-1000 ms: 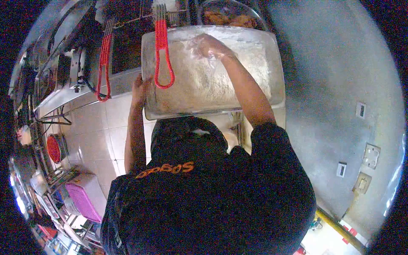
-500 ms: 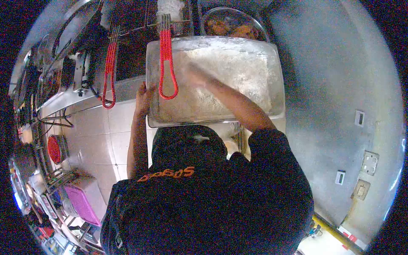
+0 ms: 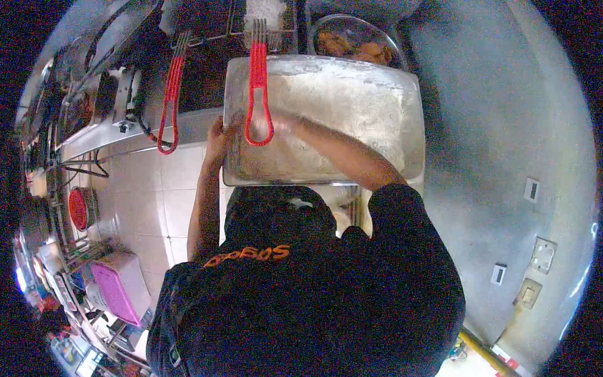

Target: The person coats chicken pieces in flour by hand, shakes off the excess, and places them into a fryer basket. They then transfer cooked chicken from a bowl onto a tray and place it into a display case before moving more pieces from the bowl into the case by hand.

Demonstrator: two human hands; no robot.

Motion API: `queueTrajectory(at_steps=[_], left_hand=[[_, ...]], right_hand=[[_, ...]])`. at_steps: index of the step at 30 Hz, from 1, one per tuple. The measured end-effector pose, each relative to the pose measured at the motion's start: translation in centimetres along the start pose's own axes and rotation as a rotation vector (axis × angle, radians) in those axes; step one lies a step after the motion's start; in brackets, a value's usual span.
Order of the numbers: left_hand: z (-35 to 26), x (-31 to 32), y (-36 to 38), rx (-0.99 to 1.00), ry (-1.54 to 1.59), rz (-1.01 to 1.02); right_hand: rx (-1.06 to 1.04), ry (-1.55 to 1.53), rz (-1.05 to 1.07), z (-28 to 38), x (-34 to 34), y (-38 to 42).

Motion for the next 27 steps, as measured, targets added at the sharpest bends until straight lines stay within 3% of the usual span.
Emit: queueTrajectory(at_steps=[1,3,5,6,7,8,10,12,14,16,18,21,24,27], left_hand=[[0.2,-0.1,-0.1,-0.002,0.034,0.017],[-0.1,-0.1,0.1,0.014,0.034,0.014],[0.4,-0.1,0.3,0.020,0.042,0.007],[1.2,-0.3,0.2,0.027,0.020,0.016],[1.6,-0.7,0.2,0.037,-0.004,0.021],[1.3,-0.8,0.3,0.036,-0.007,0.015],[-0.3,-0.4,1.0,0.055,0.059,0.005],[-1.2,-0.2,1.4,0.040,0.027,-0.026],[-1.7,0.1,1.5,0.025,0.003,-0.066],[-1.6,0.2,1.2,0.017,-0.098,0.018],[-0.2,0.1,0.7,0.020,0.016,0.031],[0.4,0.2,0.3,0.007,0.134,0.057],[0.3,0.0,0.0,-0.007,0.113,0.043],[-0.1,0.0,0.3,0.028,0.080,0.025]], right_hand=[[0.107,-0.153,0.013,-2.7,1.5,0.5],[0.277,-0.412,0.491,-5.6,7.1,2.1],[0.369,-0.543,0.729,-9.6,6.9,4.0],[0.255,-0.169,0.609,-7.7,6.2,4.4],[0.072,0.606,0.515,-4.9,5.9,5.0],[-0.006,1.146,0.466,-2.8,6.8,5.9],[-0.001,1.497,0.378,-0.7,7.3,6.8],[-0.075,1.158,-0.056,0.4,5.3,7.2],[0.381,0.983,-0.016,0.4,-1.5,5.1],[0.576,0.537,0.277,1.5,-5.2,5.6],[0.046,0.962,-0.043,11.5,-0.5,8.1],[0.028,1.217,-0.154,11.4,-3.3,8.2],[0.023,0.675,-0.116,12.6,-2.9,9.0],[0.099,1.093,-0.249,12.3,-4.2,9.3]])
Point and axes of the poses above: each hand's wrist, its own y-axis away from the middle knuckle, its own x-axis out of the palm, z = x × y, the point moved 6 cm from there along -y, towards the middle knuckle
